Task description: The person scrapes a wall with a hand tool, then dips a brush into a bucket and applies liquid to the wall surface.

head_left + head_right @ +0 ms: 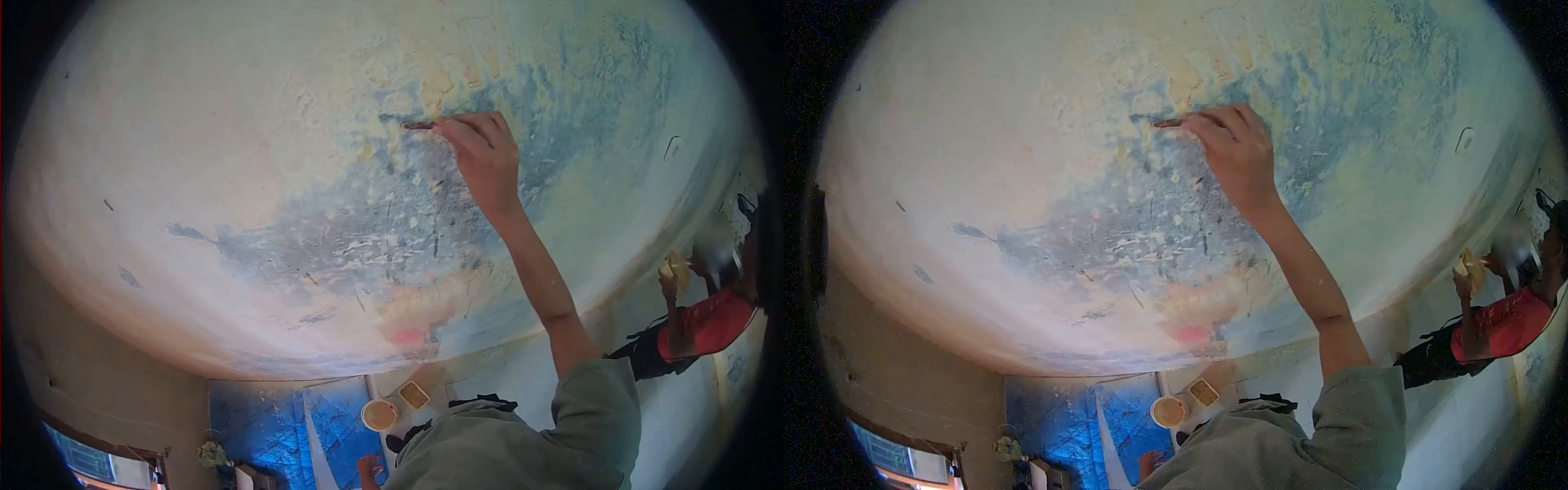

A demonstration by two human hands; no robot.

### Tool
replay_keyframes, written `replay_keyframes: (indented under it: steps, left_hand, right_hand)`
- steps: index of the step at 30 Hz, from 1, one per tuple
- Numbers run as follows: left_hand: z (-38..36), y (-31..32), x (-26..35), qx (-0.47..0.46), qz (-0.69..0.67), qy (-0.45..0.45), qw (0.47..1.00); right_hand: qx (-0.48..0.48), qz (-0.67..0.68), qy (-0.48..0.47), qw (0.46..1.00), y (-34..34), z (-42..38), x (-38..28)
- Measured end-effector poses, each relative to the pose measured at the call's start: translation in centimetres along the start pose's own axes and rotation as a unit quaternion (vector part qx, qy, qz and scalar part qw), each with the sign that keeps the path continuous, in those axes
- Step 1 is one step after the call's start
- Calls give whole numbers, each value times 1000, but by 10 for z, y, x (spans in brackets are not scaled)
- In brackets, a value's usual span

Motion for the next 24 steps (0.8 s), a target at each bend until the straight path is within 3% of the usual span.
replay_keyframes:
  steps: [1, 3, 5, 7, 13, 15, 16, 19, 20, 24]
  left_hand:
    - [-5, 10, 0, -32, 40, 44, 998]
    - [-24, 27, 7, -59, 77, 86, 992]
    - [-42, 34, 6, 10, 34, -18, 999]
    - [-39, 38, 0, -1, 30, -15, 999]
    - [-41, 31, -6, -4, 31, -56, 998]
    - [-40, 30, -1, -16, 27, -77, 997]
    - [-35, 28, 3, 4, 30, -58, 998]
    - [-24, 25, 11, 8, 29, -41, 999]
    - [-21, 26, 12, 2, 26, -37, 999]
    - [-16, 25, 24, -12, 48, -15, 999]
  right_hand:
    - [0, 3, 1, 1000, -2, 2, 4]
    - [-22, -81, -103, 991, 0, 4, -5]
    - [-23, -36, -85, 995, 6, 6, 0]
    - [-27, 7, -69, 997, 9, 7, 6]
    - [-7, 35, -149, 988, 17, 23, 8]
    - [11, 9, -117, 993, 12, 46, 14]
    - [72, -9, -88, 993, 12, 52, 22]
    - [-20, 9, -150, 988, 28, 24, -4]
    - [-46, 40, -211, 976, 33, 10, -16]
    - [-53, -23, -180, 982, 30, 56, -2]
Point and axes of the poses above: each hand's wrist, its own z-axis towards the middle knuckle, its own y-axis out of the palm, x = y × z, the point moved 7 cm from there along z, towards the middle knuckle, and after that the axes turned 11 degrees about x, right-handed, at the moved point
